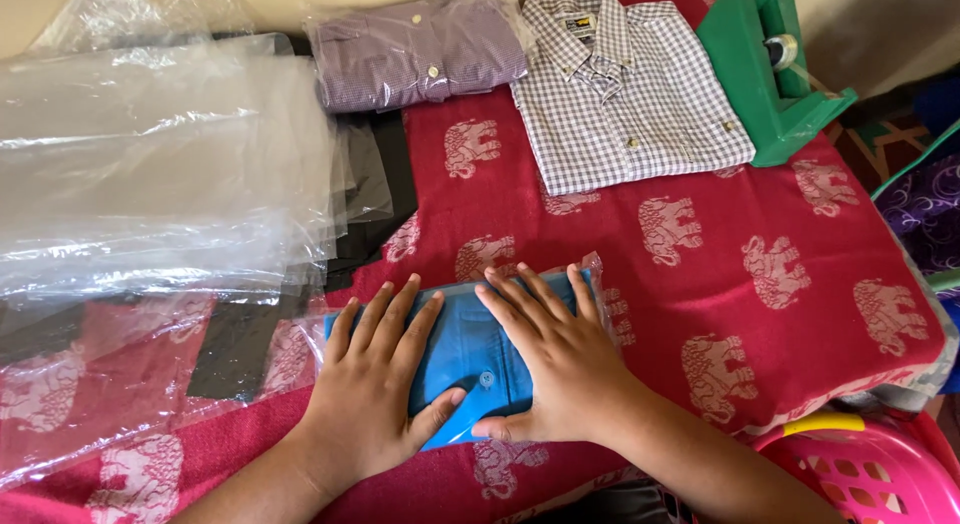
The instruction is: Packing a folded blue shirt into a clear plastic bag.
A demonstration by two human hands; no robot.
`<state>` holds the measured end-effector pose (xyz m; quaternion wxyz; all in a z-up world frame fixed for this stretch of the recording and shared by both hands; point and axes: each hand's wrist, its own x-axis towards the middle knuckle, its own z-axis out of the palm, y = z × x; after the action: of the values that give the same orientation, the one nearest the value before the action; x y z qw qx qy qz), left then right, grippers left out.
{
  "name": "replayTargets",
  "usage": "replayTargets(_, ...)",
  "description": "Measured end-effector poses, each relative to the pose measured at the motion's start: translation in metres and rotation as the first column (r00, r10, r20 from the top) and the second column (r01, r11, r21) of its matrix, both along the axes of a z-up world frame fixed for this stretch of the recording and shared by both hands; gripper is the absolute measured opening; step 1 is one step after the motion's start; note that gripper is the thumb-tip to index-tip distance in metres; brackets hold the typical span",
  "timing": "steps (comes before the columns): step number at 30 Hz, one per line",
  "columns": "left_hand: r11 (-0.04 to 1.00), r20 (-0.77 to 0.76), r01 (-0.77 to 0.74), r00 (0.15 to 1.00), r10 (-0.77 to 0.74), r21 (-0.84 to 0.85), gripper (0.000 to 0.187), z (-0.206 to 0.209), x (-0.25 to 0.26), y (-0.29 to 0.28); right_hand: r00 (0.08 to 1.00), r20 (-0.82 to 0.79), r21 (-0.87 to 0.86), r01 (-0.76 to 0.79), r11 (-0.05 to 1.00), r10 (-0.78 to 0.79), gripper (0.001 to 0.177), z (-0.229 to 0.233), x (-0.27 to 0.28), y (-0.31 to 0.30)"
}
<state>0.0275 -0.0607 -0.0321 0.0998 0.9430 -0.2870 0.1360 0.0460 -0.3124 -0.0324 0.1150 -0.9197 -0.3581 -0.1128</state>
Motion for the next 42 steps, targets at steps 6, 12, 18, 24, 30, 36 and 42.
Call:
replayTargets(6, 1.000, -0.024, 0.013, 1.000, -0.013, -0.026, 0.085, 0.0003, 0.0004, -0.0002, 1.000, -0.017, 0.008, 0.000, 1.000, 0.000, 0.135, -0.0002, -0.0005, -0.0002)
replayTargets(12, 0.999, -0.041, 0.020, 0.999, -0.021, -0.034, 0.086, -0.0015, 0.0009, 0.0006, 0.999, -0.050, 0.015, -0.001, 1.000, 0.001, 0.134, 0.0000, 0.0002, 0.0001)
replayTargets(18, 1.000, -0.066, 0.027, 0.997, -0.028, -0.011, 0.086, -0.0030, 0.0017, 0.0017, 0.997, -0.078, 0.012, -0.003, 1.000, 0.004, 0.135, -0.0013, 0.0010, 0.0002)
replayTargets(24, 0.999, -0.097, 0.032, 0.995, -0.036, -0.042, 0.086, -0.0029, 0.0021, 0.0019, 0.998, -0.062, 0.018, 0.000, 1.000, 0.001, 0.134, -0.0028, 0.0007, 0.0003)
replayTargets(30, 0.996, -0.133, 0.032, 0.990, -0.043, -0.078, 0.085, -0.0008, 0.0018, 0.0018, 0.996, -0.090, 0.019, -0.001, 1.000, 0.002, 0.132, -0.0036, 0.0011, 0.0000)
replayTargets(36, 0.995, -0.155, 0.028, 0.987, -0.042, -0.091, 0.084, -0.0001, 0.0020, 0.0016, 0.995, -0.102, 0.032, -0.010, 0.999, 0.014, 0.129, -0.0035, 0.0011, 0.0003)
replayTargets(42, 0.997, -0.151, 0.027, 0.988, -0.038, -0.078, 0.084, -0.0022, 0.0024, 0.0021, 0.995, -0.096, 0.029, -0.002, 1.000, 0.005, 0.130, -0.0044, 0.0016, 0.0005)
